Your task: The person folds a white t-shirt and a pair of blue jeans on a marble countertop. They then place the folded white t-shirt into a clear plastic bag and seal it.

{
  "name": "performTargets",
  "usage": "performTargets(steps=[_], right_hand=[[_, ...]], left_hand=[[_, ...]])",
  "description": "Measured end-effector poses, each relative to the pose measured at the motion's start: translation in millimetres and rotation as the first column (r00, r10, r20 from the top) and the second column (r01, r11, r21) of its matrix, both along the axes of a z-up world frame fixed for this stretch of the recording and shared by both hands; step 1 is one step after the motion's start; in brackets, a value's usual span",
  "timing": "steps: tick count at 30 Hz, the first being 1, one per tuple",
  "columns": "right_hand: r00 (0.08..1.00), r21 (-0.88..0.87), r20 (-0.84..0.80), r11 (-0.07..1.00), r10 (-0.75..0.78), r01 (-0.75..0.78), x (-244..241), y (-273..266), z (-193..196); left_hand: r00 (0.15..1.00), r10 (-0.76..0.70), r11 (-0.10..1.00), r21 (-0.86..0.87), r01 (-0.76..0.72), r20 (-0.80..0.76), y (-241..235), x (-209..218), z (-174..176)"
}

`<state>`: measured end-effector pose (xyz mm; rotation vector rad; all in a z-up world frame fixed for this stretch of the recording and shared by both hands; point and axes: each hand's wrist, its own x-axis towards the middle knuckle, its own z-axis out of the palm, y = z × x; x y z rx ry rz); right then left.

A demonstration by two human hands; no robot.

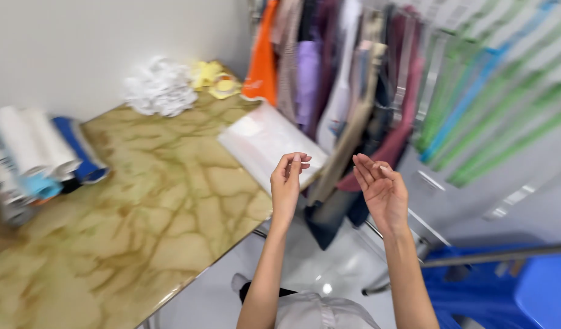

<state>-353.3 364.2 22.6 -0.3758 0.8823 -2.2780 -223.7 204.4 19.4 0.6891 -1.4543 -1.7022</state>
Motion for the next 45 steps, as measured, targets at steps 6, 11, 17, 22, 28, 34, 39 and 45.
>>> performTargets(steps=[6,11,17,22,28,34,39,45], right_hand=[[0.979,0.036,-0.049,0.979,-0.197,0.199,-27.7,69.0,-30.4],[0.949,0.095,-0.103,0.947,-0.298,0.308,-23.5,82.0,-23.7],[0.912,0.245,-0.293,0.899,-0.287,0.362,-19.6,67.0,9.7],[0.846,0.387,-0.508,0.836,-0.159,0.389,-23.9,38.5,28.5],[0.599,0.236,-0.746,0.725,-0.292,0.647,-44.2,21.2,27.0],[0.546,0.347,-0.824,0.626,-0.152,0.698,-98.3,28.9,12.1],[0.65,0.397,-0.757,0.742,-0.069,0.54,-115.8,32.6,17.3],[0.539,0.385,-0.842,0.66,-0.035,0.645,-160.2,33.2,-7.2]], left_hand=[[0.979,-0.202,0.979,-0.011,0.202,-0.005,65.4,-60.9,-6.2],[0.958,-0.288,0.957,-0.025,0.288,0.001,92.9,-81.7,-3.8],[0.946,-0.324,0.943,-0.079,0.325,0.018,94.6,-105.6,4.9],[0.925,-0.378,0.915,-0.158,0.37,-0.023,94.1,-118.9,20.9],[0.889,-0.457,0.868,-0.217,0.447,0.002,93.5,-135.8,30.8],[0.877,-0.478,0.863,-0.158,0.48,0.05,92.4,-140.0,25.1],[0.84,-0.542,0.831,-0.156,0.534,-0.01,87.8,-145.1,3.8],[0.835,-0.548,0.832,-0.132,0.539,-0.043,84.7,-148.2,-7.6]])
